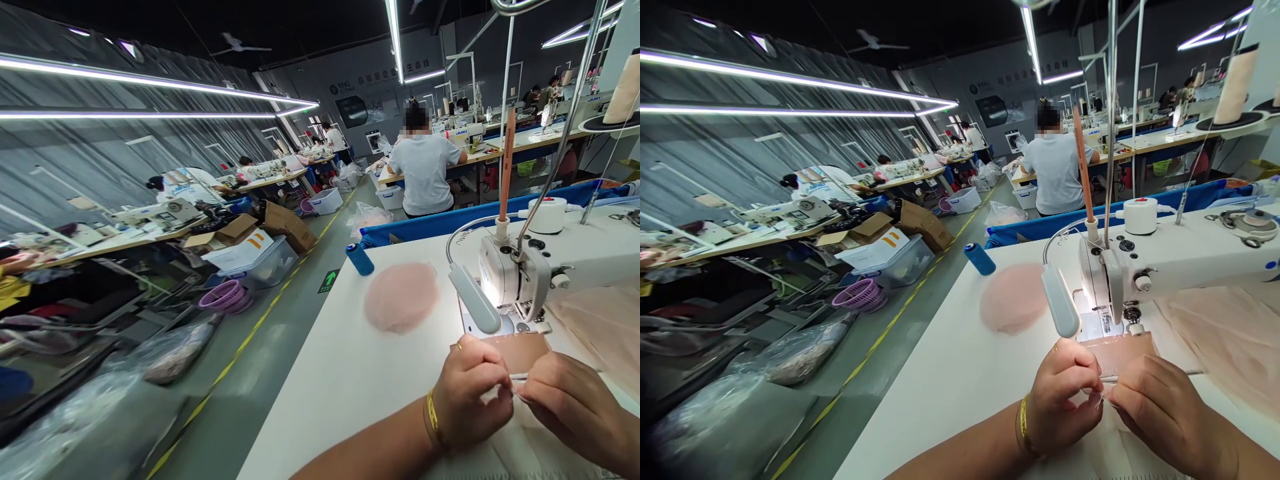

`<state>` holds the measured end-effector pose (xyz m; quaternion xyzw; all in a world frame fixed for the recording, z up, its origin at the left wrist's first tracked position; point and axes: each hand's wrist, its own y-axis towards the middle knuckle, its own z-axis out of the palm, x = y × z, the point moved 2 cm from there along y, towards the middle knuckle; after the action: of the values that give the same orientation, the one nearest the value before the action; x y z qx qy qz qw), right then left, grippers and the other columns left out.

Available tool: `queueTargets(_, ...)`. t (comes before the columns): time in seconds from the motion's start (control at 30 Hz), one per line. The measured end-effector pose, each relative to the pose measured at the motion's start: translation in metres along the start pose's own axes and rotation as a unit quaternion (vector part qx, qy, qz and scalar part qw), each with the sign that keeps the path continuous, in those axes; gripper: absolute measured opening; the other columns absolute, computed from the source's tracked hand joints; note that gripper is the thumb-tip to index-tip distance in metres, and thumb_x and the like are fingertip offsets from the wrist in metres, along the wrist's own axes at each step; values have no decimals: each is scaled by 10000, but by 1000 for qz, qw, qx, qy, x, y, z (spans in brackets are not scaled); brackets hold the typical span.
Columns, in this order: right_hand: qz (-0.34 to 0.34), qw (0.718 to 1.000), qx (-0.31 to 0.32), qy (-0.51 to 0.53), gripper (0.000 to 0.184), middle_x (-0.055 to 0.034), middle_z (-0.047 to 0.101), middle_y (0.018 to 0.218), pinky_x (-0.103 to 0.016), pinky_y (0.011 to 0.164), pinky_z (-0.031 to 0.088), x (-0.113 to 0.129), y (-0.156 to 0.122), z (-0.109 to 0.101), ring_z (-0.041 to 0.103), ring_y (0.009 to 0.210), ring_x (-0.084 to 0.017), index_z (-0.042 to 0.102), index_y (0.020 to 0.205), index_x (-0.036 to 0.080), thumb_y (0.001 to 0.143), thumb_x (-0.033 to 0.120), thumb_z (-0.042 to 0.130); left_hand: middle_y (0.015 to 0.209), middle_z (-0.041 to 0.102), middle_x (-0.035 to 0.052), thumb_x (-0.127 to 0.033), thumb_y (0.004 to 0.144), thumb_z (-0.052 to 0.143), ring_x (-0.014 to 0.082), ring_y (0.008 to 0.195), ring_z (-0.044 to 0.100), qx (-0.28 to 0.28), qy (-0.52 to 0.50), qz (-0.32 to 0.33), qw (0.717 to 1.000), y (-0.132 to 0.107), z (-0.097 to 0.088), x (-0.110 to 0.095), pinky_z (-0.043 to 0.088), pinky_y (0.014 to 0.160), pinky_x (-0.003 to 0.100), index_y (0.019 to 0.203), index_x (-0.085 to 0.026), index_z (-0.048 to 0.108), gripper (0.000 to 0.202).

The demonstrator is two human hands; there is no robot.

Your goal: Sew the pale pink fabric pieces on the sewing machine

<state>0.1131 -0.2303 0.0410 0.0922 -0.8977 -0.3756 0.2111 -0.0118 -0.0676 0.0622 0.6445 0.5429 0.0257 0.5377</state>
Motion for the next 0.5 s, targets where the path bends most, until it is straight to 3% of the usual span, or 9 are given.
queueTargets(0.2, -10, 1000, -17, -15, 328, -7, 737, 874, -294, 731, 546, 0, 3, -2, 653, 797, -160, 656, 1238, 229, 1003, 33, 537, 859, 781, 29, -37, 798, 662, 174, 787, 730, -16, -9, 25, 1000, 4, -1, -5, 572, 751, 276, 896, -235, 632, 224)
queueTargets(0.4, -74, 996, -45, -18, 344, -31, 720, 889, -284, 742, 532, -1, 4, -4, 623, 828, -153, 678, 1239, 119, 953, -39, 569, 843, 780, -1, -52, 820, 645, 144, 733, 731, -42, 8, 78, 996, 6, 0, -4, 557, 720, 256, 914, -230, 614, 204)
queueTargets(0.5, -74, 996, -54, -22, 323, -36, 696, 918, -285, 775, 521, -2, 4, -3, 602, 872, -153, 673, 1209, 118, 944, -47, 586, 861, 792, -6, -46, 835, 636, 132, 721, 739, -37, 14, 90, 995, 5, 1, -2, 561, 730, 257, 928, -229, 603, 208)
